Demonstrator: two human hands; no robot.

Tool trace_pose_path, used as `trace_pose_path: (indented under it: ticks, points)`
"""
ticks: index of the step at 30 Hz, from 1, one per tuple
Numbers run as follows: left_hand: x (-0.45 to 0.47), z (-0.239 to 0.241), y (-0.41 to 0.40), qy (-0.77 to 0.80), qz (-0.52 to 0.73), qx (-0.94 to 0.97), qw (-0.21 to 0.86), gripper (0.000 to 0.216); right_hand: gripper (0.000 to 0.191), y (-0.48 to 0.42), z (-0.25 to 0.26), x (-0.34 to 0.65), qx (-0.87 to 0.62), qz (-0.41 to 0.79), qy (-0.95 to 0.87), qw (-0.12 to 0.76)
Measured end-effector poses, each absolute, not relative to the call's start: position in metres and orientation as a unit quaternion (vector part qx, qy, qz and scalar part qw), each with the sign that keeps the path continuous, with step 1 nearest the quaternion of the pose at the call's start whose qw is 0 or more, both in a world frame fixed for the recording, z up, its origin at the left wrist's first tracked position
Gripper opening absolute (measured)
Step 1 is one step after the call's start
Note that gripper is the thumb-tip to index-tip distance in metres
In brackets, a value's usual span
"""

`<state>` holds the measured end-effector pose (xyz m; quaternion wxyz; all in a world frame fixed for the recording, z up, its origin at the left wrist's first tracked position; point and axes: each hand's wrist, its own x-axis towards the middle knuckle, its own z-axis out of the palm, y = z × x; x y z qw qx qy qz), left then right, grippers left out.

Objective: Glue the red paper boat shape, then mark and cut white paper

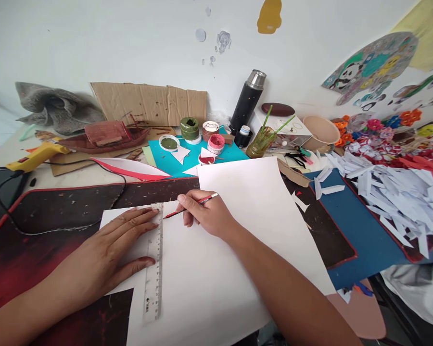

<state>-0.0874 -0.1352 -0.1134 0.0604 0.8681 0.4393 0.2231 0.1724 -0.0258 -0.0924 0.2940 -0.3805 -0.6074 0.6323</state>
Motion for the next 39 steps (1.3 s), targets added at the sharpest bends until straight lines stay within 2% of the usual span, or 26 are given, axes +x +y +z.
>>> trace_pose_path:
  ticks: [9, 20, 39]
  points:
    - [-0.088, -0.113, -0.136, 0.440, 0.224, 0.868, 0.062, 0.059, 0.046, -0.026, -0.092, 0.172, -0.370, 0.633, -0.609, 0.301]
    - [-0.087, -0.114, -0.135, 0.439, 0.218, 0.870, 0.051, 0.059, 0.053, -0.031, -0.088, 0.163, -0.387, 0.656, -0.514, 0.396]
    - [-0.101, -0.108, -0.140, 0.445, 0.214, 0.870, 0.022, 0.063, 0.056, -0.028, -0.092, 0.163, -0.390, 0.672, -0.485, 0.401]
